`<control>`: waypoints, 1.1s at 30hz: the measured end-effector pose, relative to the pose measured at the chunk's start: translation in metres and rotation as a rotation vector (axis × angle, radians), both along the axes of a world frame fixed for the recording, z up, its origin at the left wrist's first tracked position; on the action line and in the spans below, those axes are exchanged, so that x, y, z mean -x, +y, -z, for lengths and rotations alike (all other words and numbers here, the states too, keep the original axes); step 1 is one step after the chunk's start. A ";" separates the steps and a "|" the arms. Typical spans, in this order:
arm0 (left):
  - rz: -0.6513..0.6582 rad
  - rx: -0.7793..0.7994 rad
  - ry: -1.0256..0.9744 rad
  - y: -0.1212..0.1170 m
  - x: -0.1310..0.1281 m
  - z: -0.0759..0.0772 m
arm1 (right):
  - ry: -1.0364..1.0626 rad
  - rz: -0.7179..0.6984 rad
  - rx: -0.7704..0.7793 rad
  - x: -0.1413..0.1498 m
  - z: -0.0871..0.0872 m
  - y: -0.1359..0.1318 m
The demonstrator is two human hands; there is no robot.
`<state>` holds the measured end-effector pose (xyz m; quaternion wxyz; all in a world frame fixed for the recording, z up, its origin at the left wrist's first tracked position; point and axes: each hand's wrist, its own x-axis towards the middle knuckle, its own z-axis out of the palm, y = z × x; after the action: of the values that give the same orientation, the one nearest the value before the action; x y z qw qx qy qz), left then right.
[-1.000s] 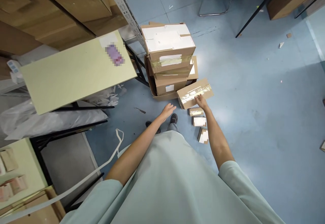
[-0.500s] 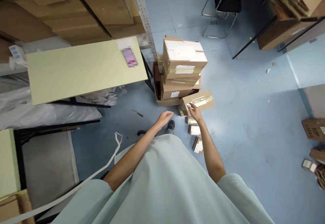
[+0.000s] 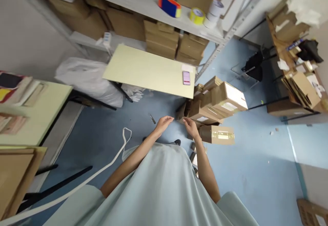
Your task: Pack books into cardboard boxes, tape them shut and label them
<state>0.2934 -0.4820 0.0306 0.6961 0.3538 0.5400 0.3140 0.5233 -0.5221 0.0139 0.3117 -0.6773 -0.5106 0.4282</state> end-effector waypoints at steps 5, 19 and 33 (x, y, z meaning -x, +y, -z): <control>-0.253 -0.071 -0.105 0.012 0.110 -0.021 | 0.015 -0.203 -0.056 0.106 -0.022 0.048; -1.163 -0.053 -0.037 -0.045 0.341 -0.008 | 0.010 -0.823 -0.076 0.384 -0.047 0.180; -1.493 0.036 0.109 0.016 0.499 -0.012 | 0.211 -1.132 0.110 0.605 -0.008 0.279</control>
<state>-0.2054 -0.4665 0.0422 0.2759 -0.1034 0.6752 0.6763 -0.0822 -0.2432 0.0216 0.0474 -0.2675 -0.7366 0.6193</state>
